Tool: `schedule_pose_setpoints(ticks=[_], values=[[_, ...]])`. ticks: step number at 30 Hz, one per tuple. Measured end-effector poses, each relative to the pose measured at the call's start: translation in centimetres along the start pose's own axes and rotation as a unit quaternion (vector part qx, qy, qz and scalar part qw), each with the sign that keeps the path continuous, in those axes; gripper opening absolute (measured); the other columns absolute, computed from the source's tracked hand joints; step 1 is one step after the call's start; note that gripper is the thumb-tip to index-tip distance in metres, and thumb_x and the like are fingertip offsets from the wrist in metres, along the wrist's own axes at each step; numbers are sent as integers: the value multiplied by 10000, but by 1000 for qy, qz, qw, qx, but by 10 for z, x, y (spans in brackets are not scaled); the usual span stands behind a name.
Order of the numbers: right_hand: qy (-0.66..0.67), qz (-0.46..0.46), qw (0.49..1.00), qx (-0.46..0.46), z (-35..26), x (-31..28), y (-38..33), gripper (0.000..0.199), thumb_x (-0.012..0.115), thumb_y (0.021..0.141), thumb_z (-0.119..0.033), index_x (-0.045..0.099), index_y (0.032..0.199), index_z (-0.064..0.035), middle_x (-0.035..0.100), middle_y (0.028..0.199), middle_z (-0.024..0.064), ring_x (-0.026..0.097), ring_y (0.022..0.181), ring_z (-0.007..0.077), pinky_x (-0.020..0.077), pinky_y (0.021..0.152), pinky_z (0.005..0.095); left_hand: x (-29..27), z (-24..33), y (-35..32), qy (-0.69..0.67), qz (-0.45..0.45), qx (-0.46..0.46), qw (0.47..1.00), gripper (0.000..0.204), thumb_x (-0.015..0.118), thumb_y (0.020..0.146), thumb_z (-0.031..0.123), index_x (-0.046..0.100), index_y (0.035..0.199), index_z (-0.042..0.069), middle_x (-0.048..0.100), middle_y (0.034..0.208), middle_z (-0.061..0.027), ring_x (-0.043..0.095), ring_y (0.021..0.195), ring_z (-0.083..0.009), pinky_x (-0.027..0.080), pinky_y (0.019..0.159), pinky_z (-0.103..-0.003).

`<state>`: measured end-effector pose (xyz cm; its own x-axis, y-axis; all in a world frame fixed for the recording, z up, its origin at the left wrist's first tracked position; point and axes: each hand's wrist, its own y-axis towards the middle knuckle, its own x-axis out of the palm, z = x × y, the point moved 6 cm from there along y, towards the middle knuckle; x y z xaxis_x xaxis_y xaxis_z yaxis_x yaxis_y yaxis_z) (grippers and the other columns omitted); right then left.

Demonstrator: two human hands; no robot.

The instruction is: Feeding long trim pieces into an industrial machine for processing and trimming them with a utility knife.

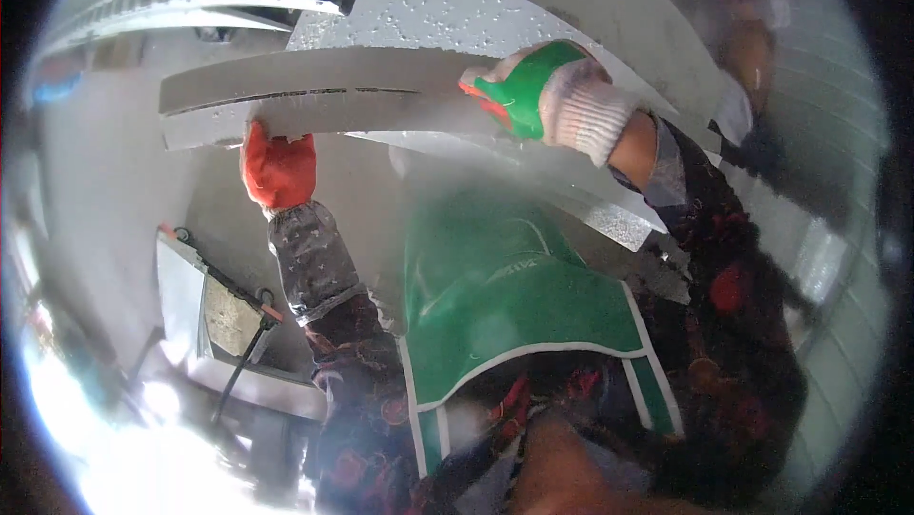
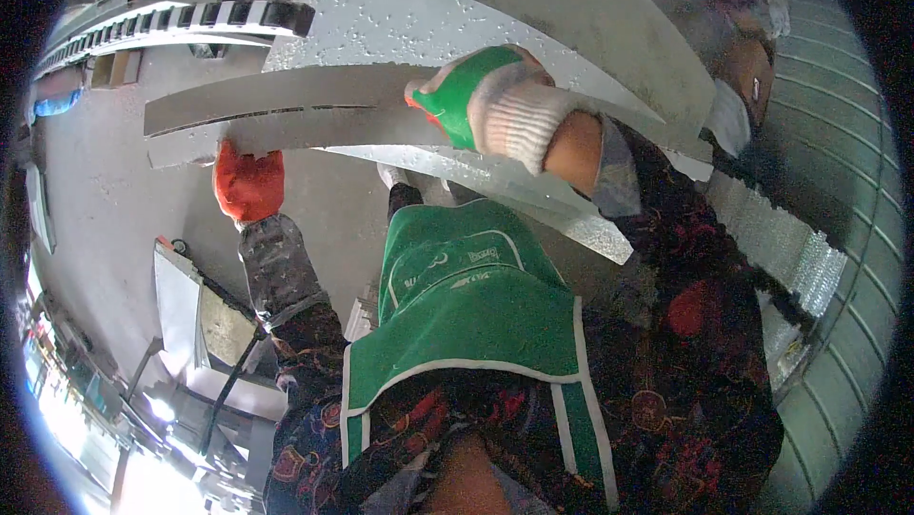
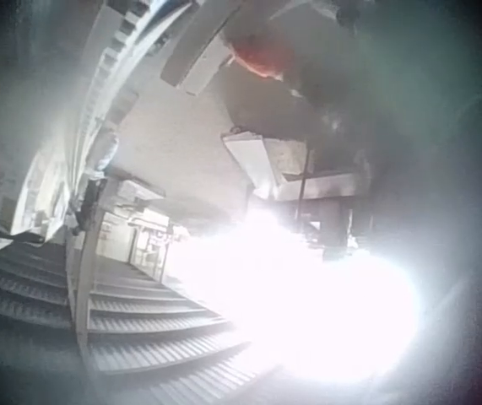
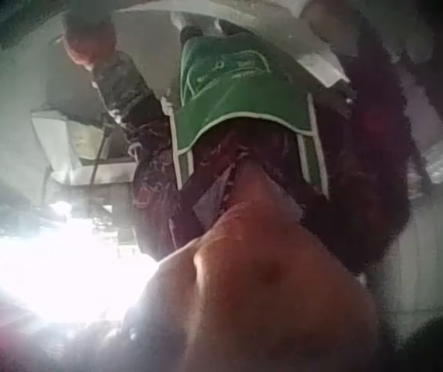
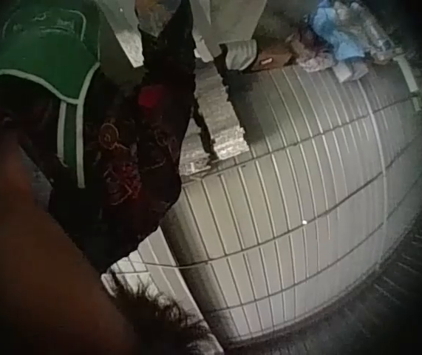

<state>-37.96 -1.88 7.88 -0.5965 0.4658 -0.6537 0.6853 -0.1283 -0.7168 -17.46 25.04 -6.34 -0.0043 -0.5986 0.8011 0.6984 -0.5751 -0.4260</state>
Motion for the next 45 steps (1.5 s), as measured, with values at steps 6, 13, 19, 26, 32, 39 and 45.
schedule_pose_setpoints(ticks=[6, 13, 19, 26, 32, 39, 45], values=[[198, 47, 977, 62, 25, 17, -12, 356, 449, 1008, -399, 583, 1274, -204, 721, 1015, 103, 718, 927, 279, 564, 805, 455, 23, -2, -1, 18, -67, 8, 998, 411, 573, 996, 244, 592, 1346, 28, 605, 1391, -126, 527, 1324, -317, 377, 1145, -512], [-119, -6, 989, 88, -5, -6, -14, 289, 439, 1009, -354, 553, 1257, -256, 699, 1049, 53, 712, 934, 295, 591, 838, 472, 13, 3, -5, 18, -46, 15, 999, 425, 577, 996, 256, 587, 1355, 29, 598, 1403, -127, 528, 1324, -317, 368, 1153, -510], [-79, -52, 994, 58, -14, -16, -21, 250, 452, 1002, -356, 577, 1170, -220, 692, 1008, 46, 708, 944, 296, 569, 830, 514, 2, 6, -7, 38, 15, 30, 999, 413, 566, 1000, 250, 597, 1350, 34, 606, 1400, -124, 528, 1329, -317, 368, 1153, -513], [14, -42, 991, 125, 1, -9, -19, 335, 422, 1023, -417, 639, 1147, -193, 720, 984, 27, 700, 905, 267, 548, 853, 405, 14, 2, -5, 10, -40, 7, 999, 428, 593, 980, 238, 595, 1355, 31, 605, 1406, -119, 527, 1330, -319, 357, 1160, -514], [398, 18, 900, 176, 11, 12, -29, 551, 375, 1035, -570, 747, 1052, -164, 752, 941, 23, 705, 858, 208, 545, 850, 371, 0, 7, -5, 34, -6, 31, 999, 419, 571, 993, 256, 592, 1343, 26, 606, 1400, -119, 528, 1328, -317, 360, 1155, -524], [80, -83, 983, 145, 0, -11, -28, 603, 374, 1019, -621, 780, 1071, -178, 763, 924, 13, 705, 819, 168, 536, 839, 345, -4, 8, -1, 56, 12, 39, 998, 398, 570, 997, 262, 605, 1333, 50, 613, 1392, -118, 540, 1315, -308, 377, 1139, -529], [122, -75, 976, 166, 5, -12, -24, 659, 360, 995, -669, 765, 949, -153, 748, 847, 33, 699, 817, 203, 526, 825, 385, 5, 9, -8, 41, -6, 31, 999, 385, 569, 999, 269, 628, 1315, 56, 636, 1364, -108, 554, 1297, -306, 389, 1128, -521]])
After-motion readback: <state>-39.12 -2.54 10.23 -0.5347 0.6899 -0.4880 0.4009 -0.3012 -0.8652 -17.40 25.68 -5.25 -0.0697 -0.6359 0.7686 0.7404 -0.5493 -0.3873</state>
